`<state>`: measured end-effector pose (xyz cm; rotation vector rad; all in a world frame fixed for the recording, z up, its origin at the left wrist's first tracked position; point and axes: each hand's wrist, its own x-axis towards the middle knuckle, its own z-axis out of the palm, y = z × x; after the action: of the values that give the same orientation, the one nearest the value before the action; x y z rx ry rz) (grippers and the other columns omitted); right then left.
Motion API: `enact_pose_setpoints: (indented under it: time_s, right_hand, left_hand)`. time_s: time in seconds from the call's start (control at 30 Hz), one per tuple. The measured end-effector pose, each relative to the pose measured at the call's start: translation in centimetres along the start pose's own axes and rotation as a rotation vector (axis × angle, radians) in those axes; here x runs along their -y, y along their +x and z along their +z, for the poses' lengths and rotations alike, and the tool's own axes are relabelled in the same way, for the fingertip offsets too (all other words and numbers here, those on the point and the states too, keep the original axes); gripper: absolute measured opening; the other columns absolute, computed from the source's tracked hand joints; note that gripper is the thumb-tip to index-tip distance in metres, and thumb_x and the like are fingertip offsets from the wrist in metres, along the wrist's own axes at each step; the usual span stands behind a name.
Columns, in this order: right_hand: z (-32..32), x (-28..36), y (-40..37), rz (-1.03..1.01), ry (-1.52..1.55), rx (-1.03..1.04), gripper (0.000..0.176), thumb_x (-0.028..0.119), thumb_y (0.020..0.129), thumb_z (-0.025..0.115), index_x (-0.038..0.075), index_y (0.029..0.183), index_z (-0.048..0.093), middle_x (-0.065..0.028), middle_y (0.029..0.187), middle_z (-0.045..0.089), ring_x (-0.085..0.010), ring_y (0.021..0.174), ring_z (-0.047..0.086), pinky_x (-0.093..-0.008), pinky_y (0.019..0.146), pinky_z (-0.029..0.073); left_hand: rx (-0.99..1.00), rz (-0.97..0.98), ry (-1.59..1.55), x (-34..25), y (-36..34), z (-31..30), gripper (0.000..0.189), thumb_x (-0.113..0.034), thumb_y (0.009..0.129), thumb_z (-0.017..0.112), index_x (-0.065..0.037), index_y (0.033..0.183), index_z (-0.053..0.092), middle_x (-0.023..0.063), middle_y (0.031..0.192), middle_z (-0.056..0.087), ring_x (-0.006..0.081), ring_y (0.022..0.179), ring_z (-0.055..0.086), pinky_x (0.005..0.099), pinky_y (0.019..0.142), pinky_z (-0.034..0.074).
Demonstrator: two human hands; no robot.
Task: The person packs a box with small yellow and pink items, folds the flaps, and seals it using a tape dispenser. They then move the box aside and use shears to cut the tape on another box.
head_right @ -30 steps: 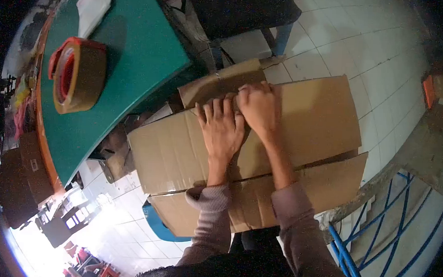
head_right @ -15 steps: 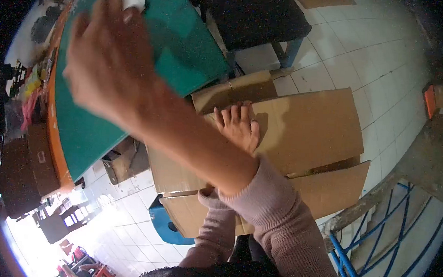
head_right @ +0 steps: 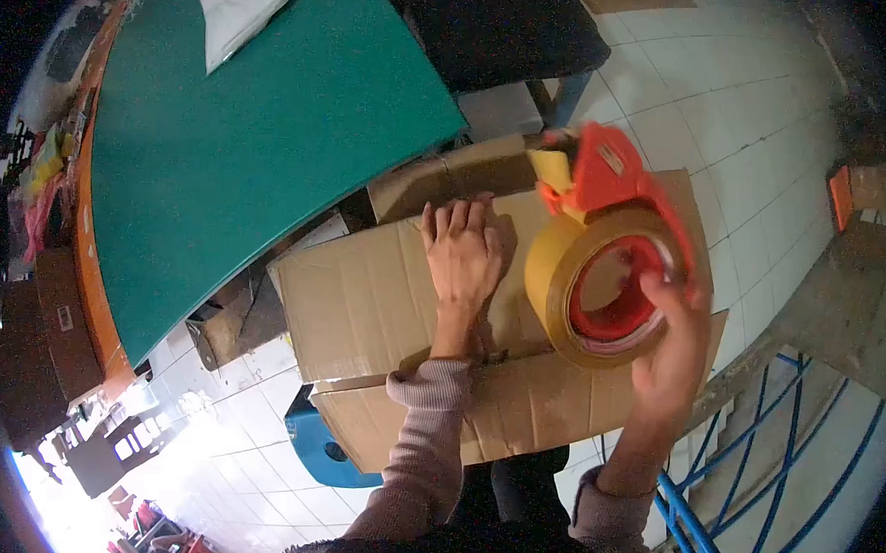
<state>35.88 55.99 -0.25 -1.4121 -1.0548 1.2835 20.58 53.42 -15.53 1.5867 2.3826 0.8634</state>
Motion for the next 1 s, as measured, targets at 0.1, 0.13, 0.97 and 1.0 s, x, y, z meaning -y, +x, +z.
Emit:
enact_pose_setpoints:
  time_s: [0.1, 0.13, 0.97, 1.0]
  right_hand:
    - [-1.8, -2.8, 0.4, 0.204, 0.210, 0.121, 0.049, 0.003, 0.073, 0.061, 0.003, 0.119, 0.044, -0.0109, 0.108, 0.054, -0.0168, 0.090, 0.056, -0.0284, 0.081, 0.046]
    - [-0.7, -3.6, 0.3, 0.091, 0.097, 0.104, 0.050, 0.006, 0.074, 0.063, 0.004, 0.119, 0.041, -0.0119, 0.109, 0.052, -0.0165, 0.092, 0.055, -0.0280, 0.082, 0.045]
    - [3.9, -9.0, 3.8, -0.233, -0.106, 0.327, 0.050, 0.019, 0.080, 0.066, -0.005, 0.117, 0.043, -0.0145, 0.101, 0.060, -0.0182, 0.090, 0.059, -0.0303, 0.077, 0.047]
    - [3.9, -9.1, 3.8, -0.254, -0.114, 0.333, 0.051, 0.020, 0.079, 0.067, -0.004, 0.117, 0.043, -0.0145, 0.100, 0.060, -0.0183, 0.090, 0.059, -0.0304, 0.077, 0.047]
  left_hand:
    - [0.048, -0.022, -0.029, -0.1, 0.3, 0.0, 0.038, -0.013, 0.077, 0.046, -0.010, 0.114, 0.053, 0.0085, 0.104, 0.055, 0.0262, 0.105, 0.047, 0.0456, 0.104, 0.023]
    - [0.022, -0.012, -0.039, 0.0, 0.3, 0.2, 0.037, -0.013, 0.077, 0.046, -0.011, 0.112, 0.054, 0.0081, 0.104, 0.055, 0.0260, 0.104, 0.047, 0.0453, 0.104, 0.023]
    - [1.077, -0.410, -0.973, 2.4, 14.0, -0.2, 0.053, -0.054, 0.082, 0.051, -0.008, 0.107, 0.059, 0.0053, 0.103, 0.063, 0.0152, 0.093, 0.060, 0.0333, 0.088, 0.043]
    - [1.117, -0.400, -0.970, 2.6, 14.5, -0.4, 0.048, -0.048, 0.082, 0.056, -0.008, 0.109, 0.058, 0.0051, 0.103, 0.063, 0.0145, 0.091, 0.061, 0.0311, 0.087, 0.045]
